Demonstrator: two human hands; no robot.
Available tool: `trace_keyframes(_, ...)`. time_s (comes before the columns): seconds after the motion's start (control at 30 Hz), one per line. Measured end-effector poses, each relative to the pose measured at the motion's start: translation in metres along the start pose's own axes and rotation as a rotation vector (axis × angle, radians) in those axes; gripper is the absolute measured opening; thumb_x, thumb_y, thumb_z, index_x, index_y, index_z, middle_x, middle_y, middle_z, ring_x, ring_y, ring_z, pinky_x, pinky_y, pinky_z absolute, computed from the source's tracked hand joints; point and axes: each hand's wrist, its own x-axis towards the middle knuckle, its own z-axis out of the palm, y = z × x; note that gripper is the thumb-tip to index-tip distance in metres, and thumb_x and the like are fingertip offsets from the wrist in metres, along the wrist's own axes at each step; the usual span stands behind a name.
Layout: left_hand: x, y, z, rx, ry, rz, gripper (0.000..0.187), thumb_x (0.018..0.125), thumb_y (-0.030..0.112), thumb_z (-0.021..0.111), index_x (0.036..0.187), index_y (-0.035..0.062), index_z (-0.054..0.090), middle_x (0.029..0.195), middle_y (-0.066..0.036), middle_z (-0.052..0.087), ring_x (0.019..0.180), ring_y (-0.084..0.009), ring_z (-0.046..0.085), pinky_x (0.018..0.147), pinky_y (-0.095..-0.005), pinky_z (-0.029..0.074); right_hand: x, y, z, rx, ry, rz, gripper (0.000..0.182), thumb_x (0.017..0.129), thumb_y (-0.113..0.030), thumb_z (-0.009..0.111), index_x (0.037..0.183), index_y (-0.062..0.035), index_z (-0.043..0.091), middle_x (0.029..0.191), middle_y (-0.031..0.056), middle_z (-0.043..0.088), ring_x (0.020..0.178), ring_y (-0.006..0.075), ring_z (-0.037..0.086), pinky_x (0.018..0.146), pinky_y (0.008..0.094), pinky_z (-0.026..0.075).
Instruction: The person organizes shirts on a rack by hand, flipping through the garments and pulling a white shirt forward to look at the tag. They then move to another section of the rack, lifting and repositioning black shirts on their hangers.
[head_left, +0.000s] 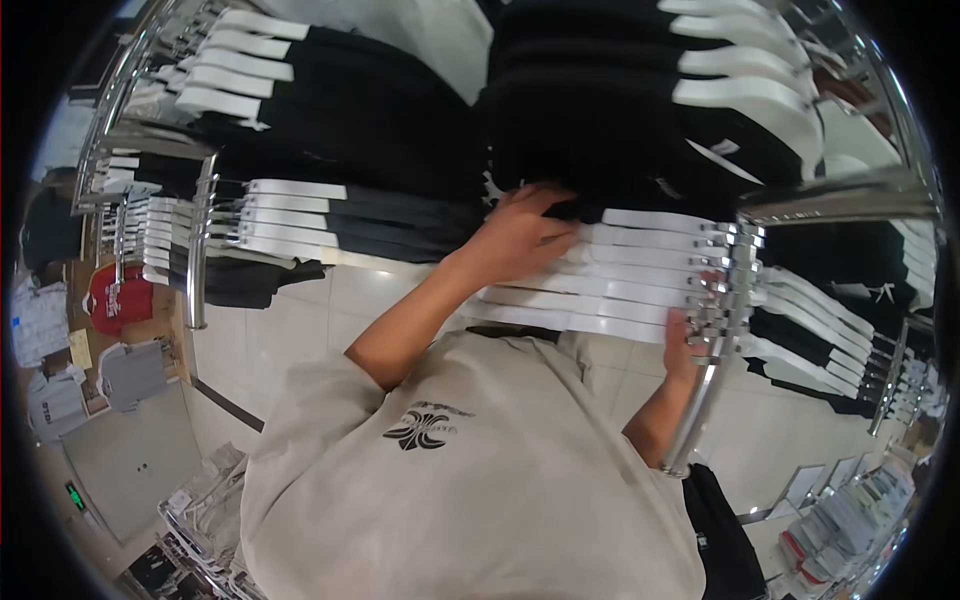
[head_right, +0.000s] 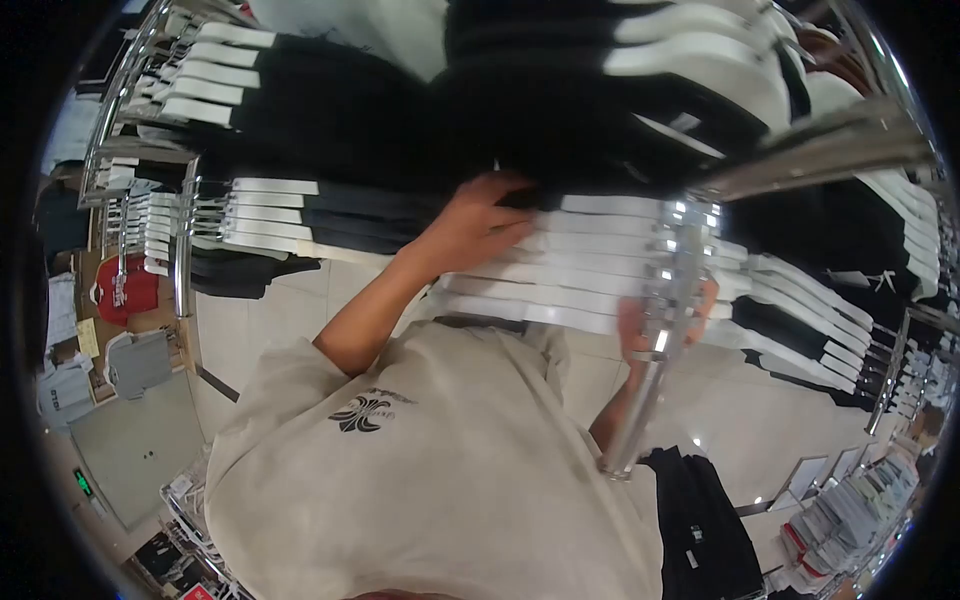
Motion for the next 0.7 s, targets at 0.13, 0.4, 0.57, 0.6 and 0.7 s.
trace_keyframes(0.13, -0.005, -0.017, -0.015, -0.389, -0.144, -0.162, 0.031, 0.096, 0.026, 0.068, 0.120, 0.0073, 0.075, 0.136, -0.023, 0.062, 0.121, -0.0385, 0.063, 0.103, -0.0388, 0.051, -0.017, -0.003, 0.021, -0.091, 0.320, 0.004, 0.049, 0.092, -0.005, 0.067, 0.136, 0.0051, 0.049, 0.130, 0.0147, 0.059, 0.117, 0.0260, 0.057, 0.101, 0.0411, 0.047)
trace_keyframes(0.4, -0.029, -0.052, -0.034, -0.372, 0.227, 0.014, 0.039, 0.088, 0.009, 0.074, 0.126, 0.0008, 0.066, 0.131, -0.019, 0.065, 0.118, -0.0361, 0.064, 0.099, -0.0406, 0.052, -0.046, -0.058, 0.065, -0.267, 0.847, -0.375, 0.048, 0.092, -0.023, 0.071, 0.124, 0.0031, 0.047, 0.113, 0.0163, 0.052, 0.102, 0.0285, 0.054, 0.086, 0.0442, 0.051)
trace_keyframes(0.57, 0.015, -0.024, -0.108, -0.297, 0.618, 0.287, 0.042, 0.082, 0.002, 0.075, 0.121, -0.0035, 0.064, 0.127, -0.021, 0.064, 0.116, -0.0402, 0.060, 0.100, -0.0441, 0.049, -0.038, -0.118, 0.110, -0.340, 0.745, -0.435, 0.037, 0.095, -0.019, 0.068, 0.118, 0.0001, 0.048, 0.111, 0.0151, 0.051, 0.095, 0.0290, 0.056, 0.084, 0.0453, 0.052)
trace_keyframes(0.6, 0.030, -0.019, -0.114, -0.276, 0.654, 0.239, 0.044, 0.082, 0.005, 0.076, 0.123, -0.0027, 0.064, 0.129, -0.020, 0.062, 0.118, -0.0396, 0.059, 0.102, -0.0444, 0.047, -0.037, -0.131, 0.117, -0.370, 0.700, -0.379, 0.037, 0.094, -0.018, 0.069, 0.119, 0.0003, 0.048, 0.113, 0.0157, 0.052, 0.095, 0.0285, 0.056, 0.083, 0.0448, 0.053)
trace_keyframes(0.7, 0.058, -0.027, -0.106, -0.289, 0.572, 0.109, 0.050, 0.082, 0.010, 0.078, 0.128, 0.0003, 0.063, 0.130, -0.017, 0.061, 0.119, -0.0377, 0.057, 0.104, -0.0457, 0.044, -0.033, -0.153, 0.139, -0.322, 0.687, -0.323, 0.032, 0.096, -0.015, 0.065, 0.120, 0.0009, 0.050, 0.104, 0.0147, 0.055, 0.091, 0.0243, 0.055, 0.080, 0.0412, 0.055)
